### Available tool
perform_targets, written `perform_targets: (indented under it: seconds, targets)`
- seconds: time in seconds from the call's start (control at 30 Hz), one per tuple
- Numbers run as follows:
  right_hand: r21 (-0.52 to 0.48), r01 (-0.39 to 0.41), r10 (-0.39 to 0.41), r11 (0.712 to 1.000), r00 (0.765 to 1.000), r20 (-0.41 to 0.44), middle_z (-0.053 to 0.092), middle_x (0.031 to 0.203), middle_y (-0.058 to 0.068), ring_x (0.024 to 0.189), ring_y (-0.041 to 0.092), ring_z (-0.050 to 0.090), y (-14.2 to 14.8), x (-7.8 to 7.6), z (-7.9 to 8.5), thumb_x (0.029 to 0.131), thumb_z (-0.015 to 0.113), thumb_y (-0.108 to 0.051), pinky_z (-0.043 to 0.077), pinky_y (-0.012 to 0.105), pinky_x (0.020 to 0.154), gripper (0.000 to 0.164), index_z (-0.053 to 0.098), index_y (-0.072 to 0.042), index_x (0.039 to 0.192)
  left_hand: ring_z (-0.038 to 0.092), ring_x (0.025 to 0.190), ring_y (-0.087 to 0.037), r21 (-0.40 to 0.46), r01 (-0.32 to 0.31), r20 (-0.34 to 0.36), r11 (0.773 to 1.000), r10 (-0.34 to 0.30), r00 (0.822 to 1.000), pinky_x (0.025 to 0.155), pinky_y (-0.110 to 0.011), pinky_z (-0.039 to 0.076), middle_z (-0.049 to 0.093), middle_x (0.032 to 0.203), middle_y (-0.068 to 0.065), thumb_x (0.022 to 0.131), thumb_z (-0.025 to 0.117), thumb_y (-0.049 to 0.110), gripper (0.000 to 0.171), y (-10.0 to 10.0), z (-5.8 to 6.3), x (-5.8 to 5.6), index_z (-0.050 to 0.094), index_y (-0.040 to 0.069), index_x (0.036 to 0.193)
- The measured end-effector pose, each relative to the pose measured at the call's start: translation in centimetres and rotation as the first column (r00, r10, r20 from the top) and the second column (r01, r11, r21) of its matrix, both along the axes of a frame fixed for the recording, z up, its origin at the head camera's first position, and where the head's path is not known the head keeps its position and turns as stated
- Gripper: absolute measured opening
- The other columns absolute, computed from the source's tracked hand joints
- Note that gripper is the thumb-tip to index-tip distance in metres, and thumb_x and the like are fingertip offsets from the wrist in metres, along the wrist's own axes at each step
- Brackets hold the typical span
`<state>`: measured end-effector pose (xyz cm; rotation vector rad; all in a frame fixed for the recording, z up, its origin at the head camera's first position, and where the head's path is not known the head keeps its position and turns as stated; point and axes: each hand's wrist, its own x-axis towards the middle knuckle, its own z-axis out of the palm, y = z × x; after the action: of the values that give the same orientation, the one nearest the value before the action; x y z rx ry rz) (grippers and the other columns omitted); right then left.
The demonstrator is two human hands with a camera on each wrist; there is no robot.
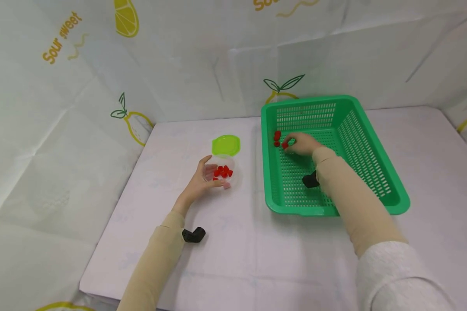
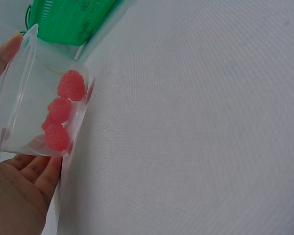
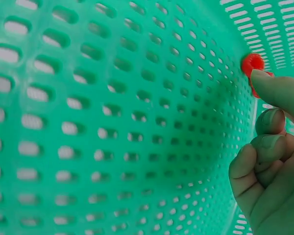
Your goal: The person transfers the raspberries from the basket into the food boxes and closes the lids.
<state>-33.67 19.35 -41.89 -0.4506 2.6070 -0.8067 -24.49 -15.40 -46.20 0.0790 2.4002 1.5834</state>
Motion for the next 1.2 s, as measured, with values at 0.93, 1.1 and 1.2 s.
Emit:
perform_targets:
  seconds: [0.93,1.1,1.2]
  targets:
    - [-0.145,-0.044,0.021,0.988,0.988,-0.154,0.046,0.07,0.004,0.063,0.018,0.038,-4.2,2.0,7.7,0.092,0.058,-0.027,0.035,0.032,0.063,0.033,0.055,-0.016,0.123,0.04,0.131,-0.021,-0.013,-0.016,-0.038,1.0,0.015,0.999,0.111,-0.042,0.034,0.042,0.139,-0.001,0.071,0.079,0.037,0.094,0.2,-0.4,0.0,0.018,0.034,0.143]
    - [-0.204,-0.054,0.032,0.977,0.993,-0.112,0.046,0.07,0.005,0.056,0.017,0.04,-6.4,2.2,7.8,0.091,0.059,-0.029,0.04,0.032,0.062,0.035,0.054,-0.017,0.124,0.04,0.131,-0.02,-0.018,-0.013,-0.038,1.0,0.013,0.999,0.11,-0.042,0.035,0.042,0.139,0.0,0.07,0.079,0.039,0.096,0.2,-0.5,0.0,0.018,0.035,0.143]
    - [-0.229,-0.07,0.046,0.971,0.993,-0.11,0.047,0.07,0.005,0.053,0.016,0.04,-7.8,2.3,7.5,0.091,0.06,-0.029,0.04,0.031,0.057,0.034,0.055,-0.018,0.122,0.04,0.131,-0.021,-0.016,-0.012,-0.041,1.0,0.012,0.999,0.11,-0.043,0.035,0.042,0.139,0.0,0.069,0.079,0.042,0.097,0.1,-0.5,0.0,0.017,0.035,0.144]
